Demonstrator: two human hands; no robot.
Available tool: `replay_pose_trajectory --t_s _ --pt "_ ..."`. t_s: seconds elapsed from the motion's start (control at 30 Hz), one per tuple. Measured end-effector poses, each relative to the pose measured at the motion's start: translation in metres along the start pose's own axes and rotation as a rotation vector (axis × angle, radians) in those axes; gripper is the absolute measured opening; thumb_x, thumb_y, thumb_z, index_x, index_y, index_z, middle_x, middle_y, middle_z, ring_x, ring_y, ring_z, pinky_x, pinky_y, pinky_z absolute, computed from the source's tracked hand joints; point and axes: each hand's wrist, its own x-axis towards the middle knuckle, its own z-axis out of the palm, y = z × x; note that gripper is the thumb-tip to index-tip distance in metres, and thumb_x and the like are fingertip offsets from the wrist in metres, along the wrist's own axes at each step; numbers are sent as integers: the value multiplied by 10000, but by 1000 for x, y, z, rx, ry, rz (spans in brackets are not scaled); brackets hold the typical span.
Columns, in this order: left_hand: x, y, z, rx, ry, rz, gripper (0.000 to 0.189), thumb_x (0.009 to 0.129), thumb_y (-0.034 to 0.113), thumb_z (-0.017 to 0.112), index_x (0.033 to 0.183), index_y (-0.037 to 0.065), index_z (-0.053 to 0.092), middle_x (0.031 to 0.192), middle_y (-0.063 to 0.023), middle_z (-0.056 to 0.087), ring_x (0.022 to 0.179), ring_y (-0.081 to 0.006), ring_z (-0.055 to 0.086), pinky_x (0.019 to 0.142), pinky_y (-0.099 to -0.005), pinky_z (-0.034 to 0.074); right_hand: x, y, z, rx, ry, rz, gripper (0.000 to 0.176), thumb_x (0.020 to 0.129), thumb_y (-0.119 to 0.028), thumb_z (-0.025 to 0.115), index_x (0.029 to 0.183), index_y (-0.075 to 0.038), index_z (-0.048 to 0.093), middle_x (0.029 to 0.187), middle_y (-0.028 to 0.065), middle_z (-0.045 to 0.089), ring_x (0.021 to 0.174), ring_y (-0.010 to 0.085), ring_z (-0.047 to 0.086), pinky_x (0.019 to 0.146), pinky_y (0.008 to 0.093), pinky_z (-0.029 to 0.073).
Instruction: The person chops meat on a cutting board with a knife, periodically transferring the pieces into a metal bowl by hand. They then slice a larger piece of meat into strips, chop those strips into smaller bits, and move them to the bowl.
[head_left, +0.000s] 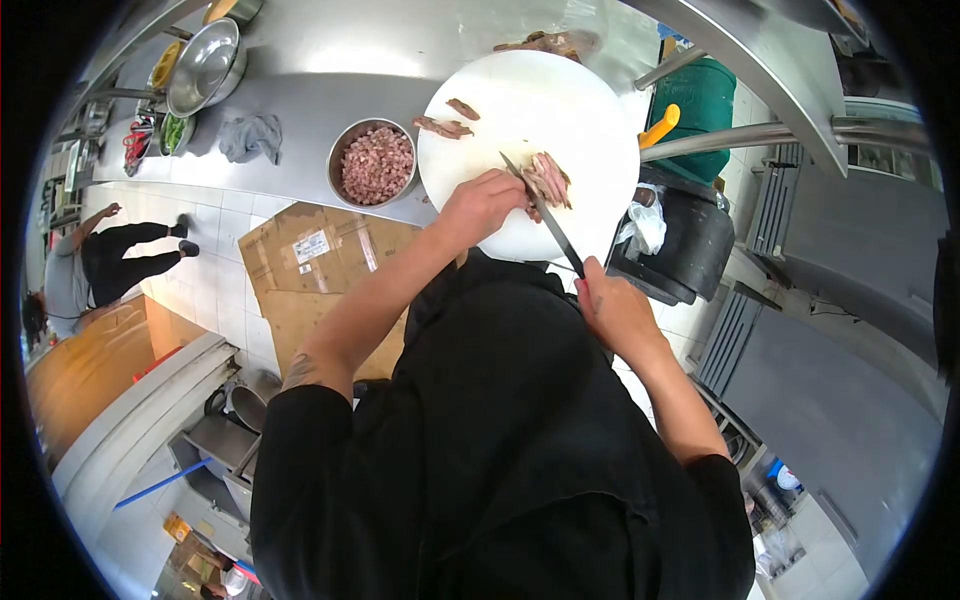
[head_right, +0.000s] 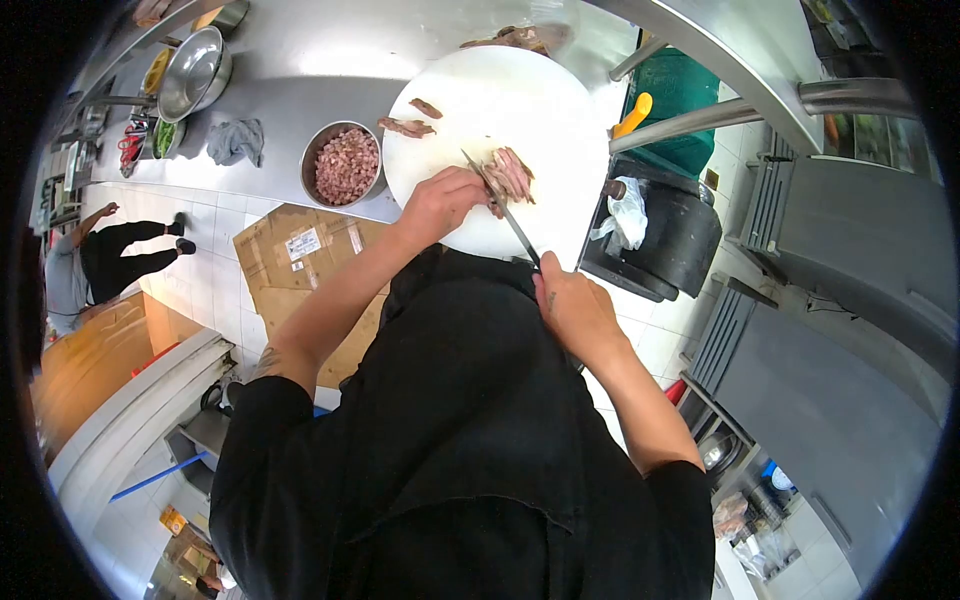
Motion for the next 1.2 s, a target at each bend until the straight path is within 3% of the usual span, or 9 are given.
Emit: replay_pose_trajectory --t_s 0.1,0.4,0.67,0.87,0.97,1.17,1.2 --pt "-1 1 3 -4 -5 -4 127 870 -19 793 942 85 805 1043 -45 772 986 -262 759 819 -389 643 29 12 41 38 44 -8 228 1149 -248 604 1163 -26 555 801 277 753 763 519 746 706 638 573" --pt "3 1 0 -3 39 27 104 852 -2 802 927 70 798 1044 -62 763 973 -289 738 818 -408 625 14 35 61 318 181 -37 245 1126 -256 689 1159 -43 572 787 252 749 740 519 732 672 613 561" --pt "-14 5 -16 -3 82 -36 157 851 -4 854 981 74 813 1077 -69 754 976 -304 718 849 -414 592 7 26 49 167 290 -64 326 1110 -234 699 1393 -85 637 779 217 760 724 466 751 656 573 574" --pt "-8 33 -42 47 130 22 263 908 217 891 1130 116 792 1180 -67 732 1128 -344 683 1059 -527 513 -1 13 30 107 296 -75 429 1092 -218 698 1514 -167 640 850 199 781 724 433 758 661 549 588" --pt "26 45 -54 21 14 80 314 959 387 852 1143 143 782 1202 -56 730 1188 -328 671 1187 -590 430 -7 8 25 89 295 -78 454 1086 -210 699 1535 -180 636 885 191 786 728 421 761 659 544 590" --pt "58 24 -43 199 -578 20 361 994 474 800 1176 163 773 1233 -41 745 1255 -291 673 1304 -617 337 -10 5 26 -7 263 -37 485 1068 -185 716 1546 -180 634 896 172 790 766 400 774 675 539 598" --pt "58 23 -43 166 -529 40 389 986 484 805 1193 157 770 1244 -49 744 1270 -299 669 1304 -622 340 -12 3 23 -14 253 -25 487 1065 -181 718 1545 -177 635 899 171 790 772 397 776 684 537 601"
